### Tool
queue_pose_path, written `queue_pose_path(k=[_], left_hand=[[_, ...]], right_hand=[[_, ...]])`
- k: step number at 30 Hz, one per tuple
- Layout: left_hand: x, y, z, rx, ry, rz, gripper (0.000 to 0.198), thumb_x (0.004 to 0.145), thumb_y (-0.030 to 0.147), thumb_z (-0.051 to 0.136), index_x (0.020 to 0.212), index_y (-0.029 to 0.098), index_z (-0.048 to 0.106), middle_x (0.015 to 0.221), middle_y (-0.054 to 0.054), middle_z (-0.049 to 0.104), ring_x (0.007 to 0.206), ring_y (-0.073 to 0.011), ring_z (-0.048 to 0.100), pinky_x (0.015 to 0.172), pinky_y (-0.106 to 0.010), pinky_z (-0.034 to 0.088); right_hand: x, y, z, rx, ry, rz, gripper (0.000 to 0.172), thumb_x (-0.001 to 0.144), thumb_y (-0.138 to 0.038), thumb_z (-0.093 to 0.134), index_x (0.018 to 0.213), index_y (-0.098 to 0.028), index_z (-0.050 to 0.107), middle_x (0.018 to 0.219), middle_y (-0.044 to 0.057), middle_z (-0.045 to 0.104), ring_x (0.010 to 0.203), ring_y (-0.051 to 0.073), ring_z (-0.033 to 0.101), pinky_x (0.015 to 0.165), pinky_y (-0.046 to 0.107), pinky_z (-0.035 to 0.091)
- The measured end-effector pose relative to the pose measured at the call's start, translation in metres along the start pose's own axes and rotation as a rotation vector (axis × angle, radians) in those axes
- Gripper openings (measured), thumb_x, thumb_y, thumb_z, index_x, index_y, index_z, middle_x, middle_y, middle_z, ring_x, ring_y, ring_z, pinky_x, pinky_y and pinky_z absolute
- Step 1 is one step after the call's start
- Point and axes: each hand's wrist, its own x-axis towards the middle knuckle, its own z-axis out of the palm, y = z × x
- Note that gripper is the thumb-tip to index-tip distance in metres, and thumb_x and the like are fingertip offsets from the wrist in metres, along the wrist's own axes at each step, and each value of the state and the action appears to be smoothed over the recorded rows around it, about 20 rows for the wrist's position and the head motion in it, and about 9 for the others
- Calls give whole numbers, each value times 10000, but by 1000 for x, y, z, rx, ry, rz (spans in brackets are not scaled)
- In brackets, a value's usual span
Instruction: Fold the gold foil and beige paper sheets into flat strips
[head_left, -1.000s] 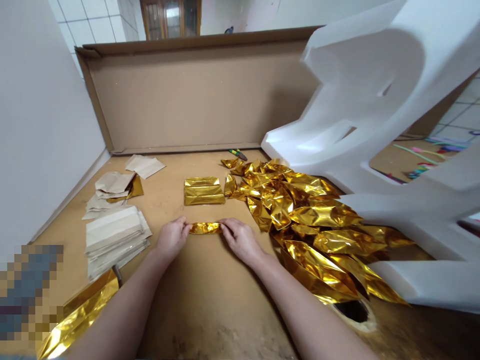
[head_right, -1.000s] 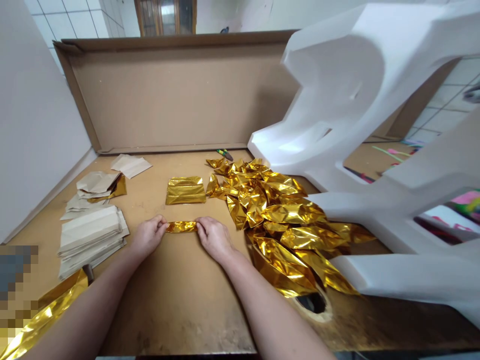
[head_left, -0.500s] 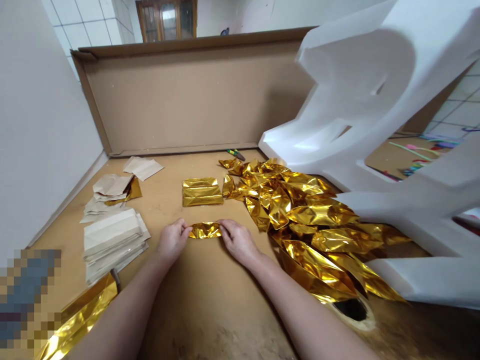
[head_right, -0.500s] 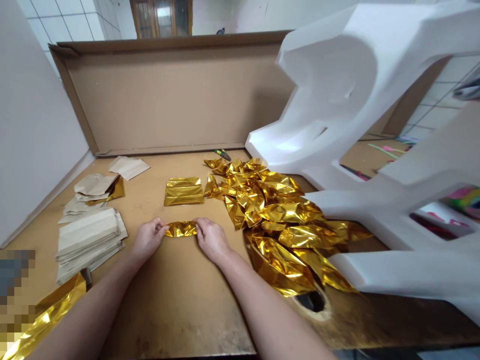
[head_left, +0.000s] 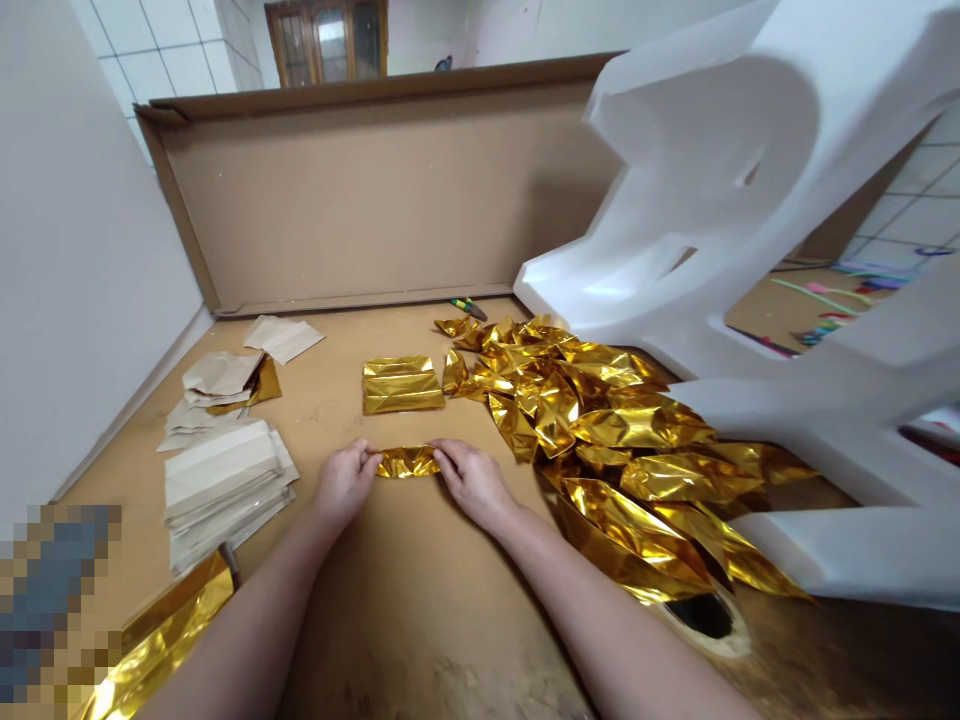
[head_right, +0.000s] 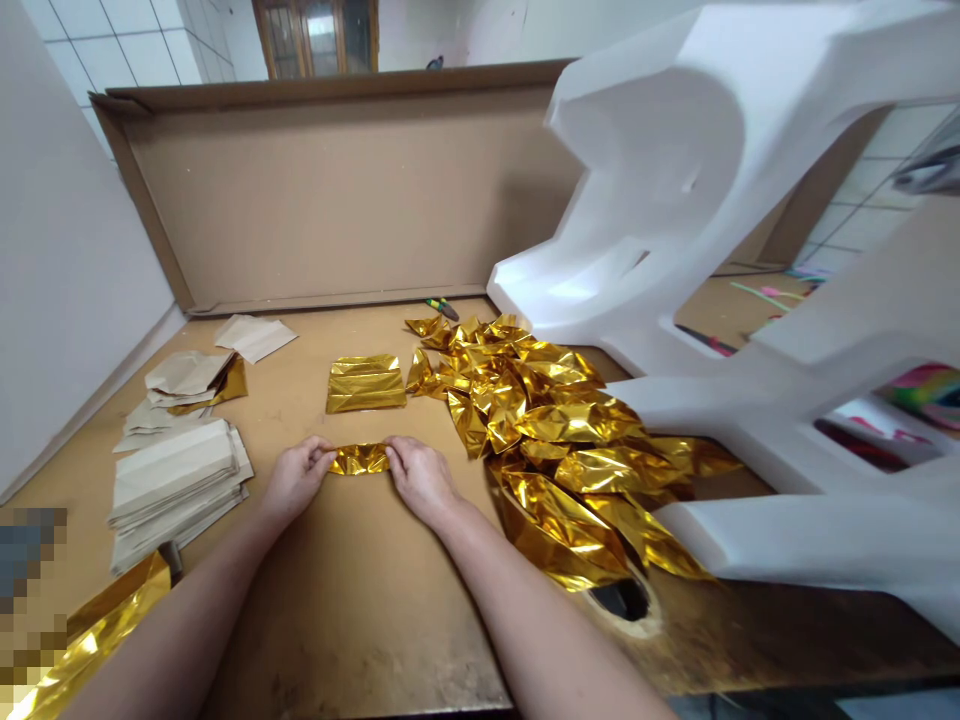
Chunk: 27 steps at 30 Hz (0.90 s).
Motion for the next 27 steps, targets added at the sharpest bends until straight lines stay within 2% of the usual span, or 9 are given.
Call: queue_pose_path(k=[6,17,27], left_hand=[[-1,0,1,24,-22,29,142,801,269,449,729,194,546,616,17,578,568,-135,530,542,-212,351],[0,6,0,167,6,-31,167,792,265,479,637,202,487,532,42,516,517,-126,495,501,-208,293],[-1,0,1,57,-38,17,139,799,277,467,753,196,571,681,3,632,622,-147,569,580,-219,371]], right_hand=[[0,0,1,-14,3,-19,299,889,-220,353,937,-206,647,894,65,716,813,196,663,741,294,496],[1,-2,6,91,11,-44,290,864,-183,361,937,-205,641,864,64,715,788,189,663,732,290,495],[-1,-5,-5,28,-28,27,307,897,-280,350,938,-235,651,865,45,719,771,188,658,695,281,470]])
